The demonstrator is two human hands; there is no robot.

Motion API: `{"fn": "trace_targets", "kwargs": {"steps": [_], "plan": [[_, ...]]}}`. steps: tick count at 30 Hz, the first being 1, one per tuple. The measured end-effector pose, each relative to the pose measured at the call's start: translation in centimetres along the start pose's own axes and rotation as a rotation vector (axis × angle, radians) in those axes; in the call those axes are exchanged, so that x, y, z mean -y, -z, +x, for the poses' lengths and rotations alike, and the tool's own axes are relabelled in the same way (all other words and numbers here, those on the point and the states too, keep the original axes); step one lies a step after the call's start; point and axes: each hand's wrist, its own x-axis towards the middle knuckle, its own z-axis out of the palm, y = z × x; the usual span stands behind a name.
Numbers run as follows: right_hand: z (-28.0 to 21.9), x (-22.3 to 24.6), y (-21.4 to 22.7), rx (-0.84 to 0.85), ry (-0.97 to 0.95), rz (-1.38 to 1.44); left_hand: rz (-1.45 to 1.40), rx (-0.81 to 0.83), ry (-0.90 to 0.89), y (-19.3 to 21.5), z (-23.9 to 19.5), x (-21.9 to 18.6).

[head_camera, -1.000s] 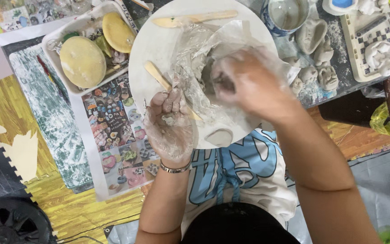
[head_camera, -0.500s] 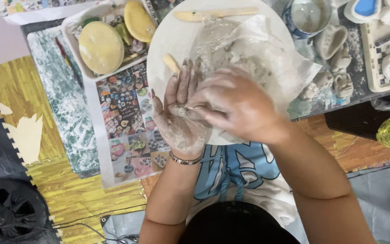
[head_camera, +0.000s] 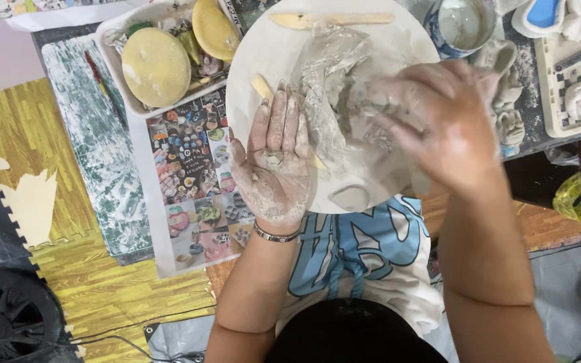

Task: The person sits on a floor mat and shapes a small piece of grey clay by hand, rolling it into a ball and then flattening it into a disc. They use a wooden stick to refine the edges and shape the clay piece on a white plate.

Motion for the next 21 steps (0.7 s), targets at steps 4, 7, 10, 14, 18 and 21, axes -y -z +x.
{"fn": "trace_targets", "kwargs": {"steps": [4,7,10,14,18,21], "plan": [[-1.8,-1.4,-1.2,0.097,0.062,-0.320,0.010,0.018,0.002,0.2,0.1,0.1],[-2.7,-1.1,-3.6,0.127,-0.016,-0.333,0.022,0.031,0.002,0.6,0.0,0.1],[-2.7,-0.8,-5.3,0.161,-0.178,-0.150,0.013,0.006,0.017,0.8,-0.2,0.1],[-3.2,-0.3,-5.9,0.059,-0.272,0.055,-0.006,0.017,0.022,0.9,-0.2,0.3],[-4.2,0.1,-6.6,-0.057,-0.521,0.588,0.007,0.013,0.019,1.1,-0.4,0.4],[-4.3,-0.1,-6.7,0.031,-0.320,0.160,0.030,0.024,0.023,1.1,-0.5,0.5]]}}
